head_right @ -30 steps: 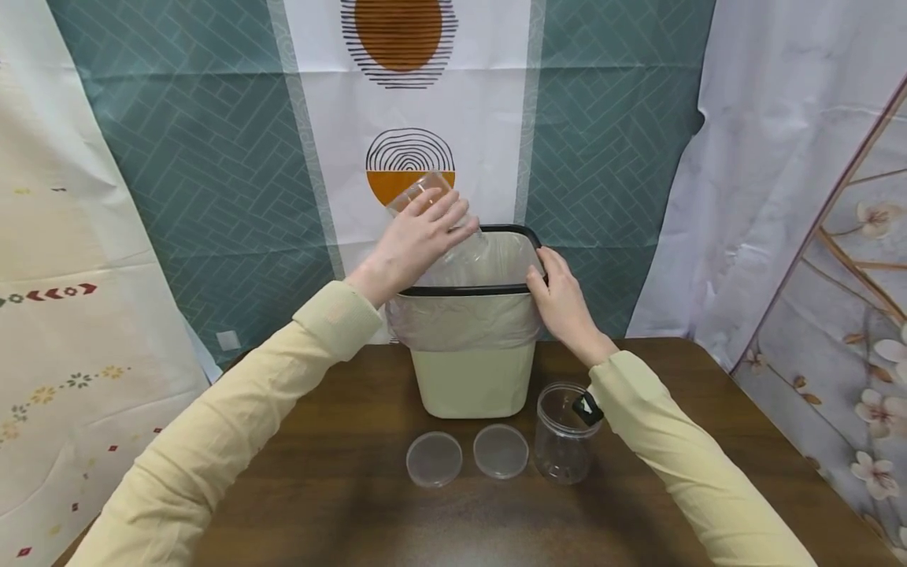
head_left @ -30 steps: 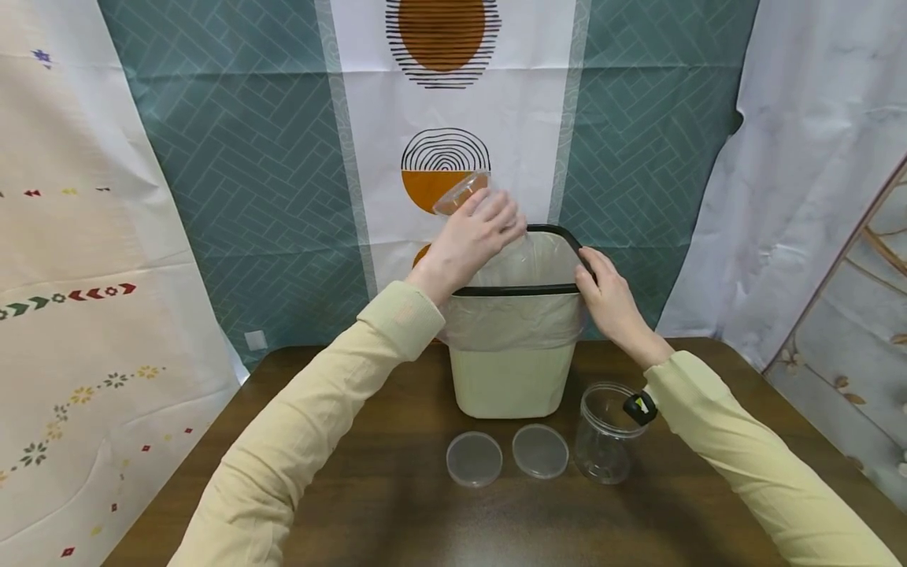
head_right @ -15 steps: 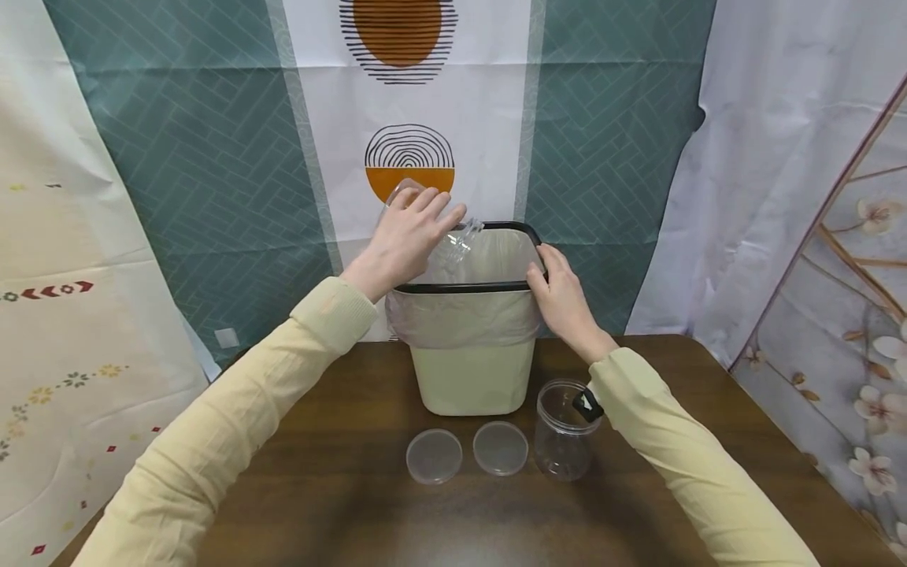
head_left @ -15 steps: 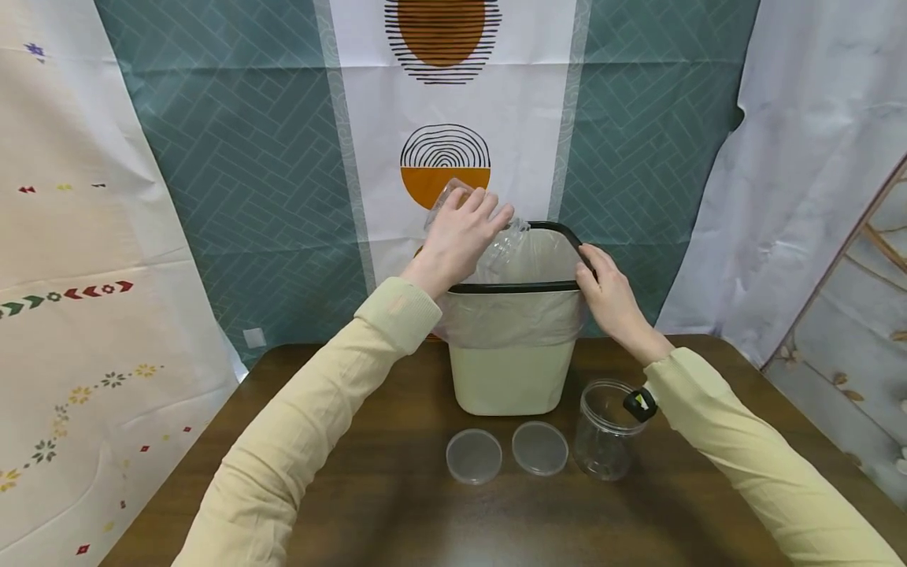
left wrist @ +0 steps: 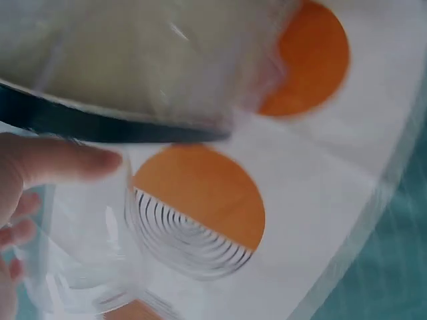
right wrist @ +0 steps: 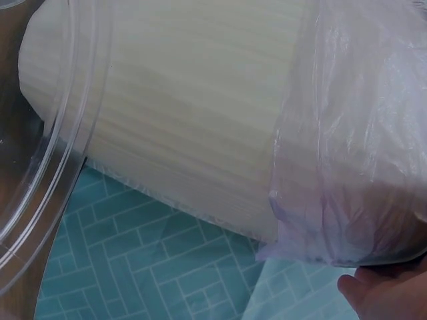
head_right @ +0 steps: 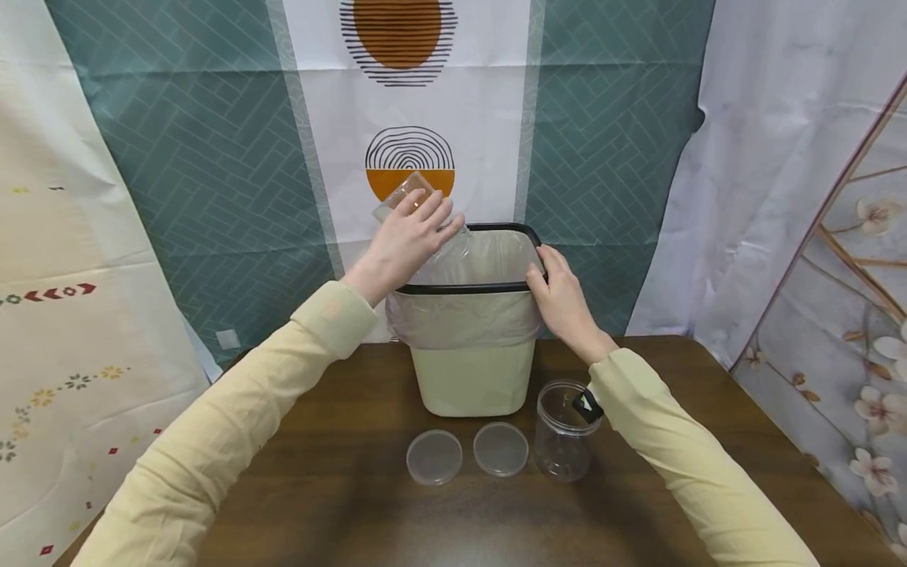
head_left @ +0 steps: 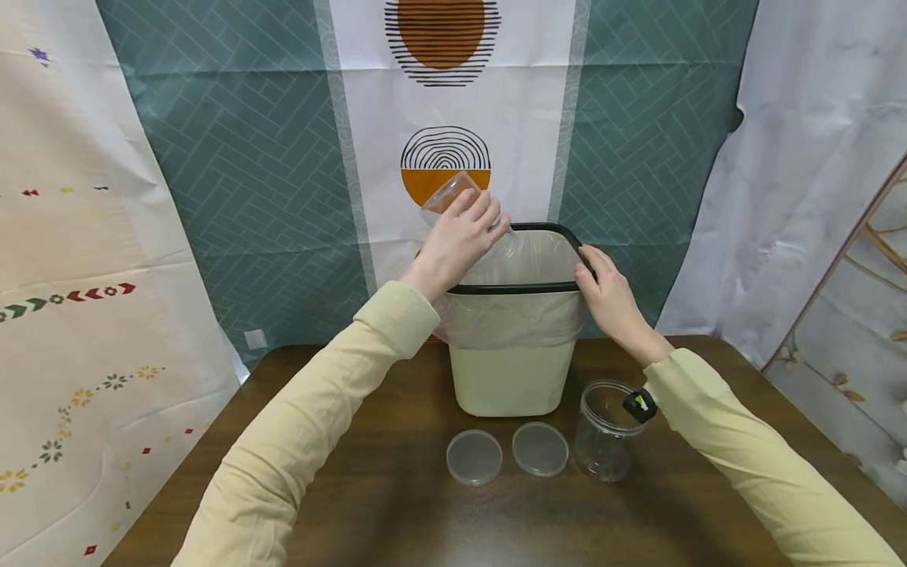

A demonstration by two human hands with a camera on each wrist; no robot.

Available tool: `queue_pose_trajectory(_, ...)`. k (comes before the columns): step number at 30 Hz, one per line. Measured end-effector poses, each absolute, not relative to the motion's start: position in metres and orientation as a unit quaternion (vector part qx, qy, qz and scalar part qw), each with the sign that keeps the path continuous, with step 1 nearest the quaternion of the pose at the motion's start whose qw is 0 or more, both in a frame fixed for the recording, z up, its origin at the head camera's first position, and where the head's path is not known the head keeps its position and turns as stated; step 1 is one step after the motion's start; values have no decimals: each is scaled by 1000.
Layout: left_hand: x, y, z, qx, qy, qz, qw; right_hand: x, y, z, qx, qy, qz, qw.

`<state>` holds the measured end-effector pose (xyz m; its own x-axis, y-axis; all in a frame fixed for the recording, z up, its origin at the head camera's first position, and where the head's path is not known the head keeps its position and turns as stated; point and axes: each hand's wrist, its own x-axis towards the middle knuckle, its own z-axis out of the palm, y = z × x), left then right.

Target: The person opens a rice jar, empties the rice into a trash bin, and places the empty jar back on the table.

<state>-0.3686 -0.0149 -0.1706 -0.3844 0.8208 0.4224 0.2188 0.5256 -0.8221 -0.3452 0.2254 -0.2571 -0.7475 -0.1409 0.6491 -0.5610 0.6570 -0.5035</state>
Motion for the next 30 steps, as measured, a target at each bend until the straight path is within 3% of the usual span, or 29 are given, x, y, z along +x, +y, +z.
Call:
queue_pose_trajectory(4, -370, -14, -170, -358, -712, 422, 432, -344, 226, -257, 202, -863, 365, 285)
queue_pose_trajectory(11, -369, -10, -170, -375, -787, 250, 421, -341, 226, -256, 201, -863, 372, 277)
queue_pose_trajectory(23, -367, -9, -175, -347, -766, 303, 449, -343, 226, -258, 196, -864, 374, 275)
queue_pose_trajectory(30, -370, -7, -174, -351, -695, 450, 437, -343, 225, -256, 202, -862, 373, 278)
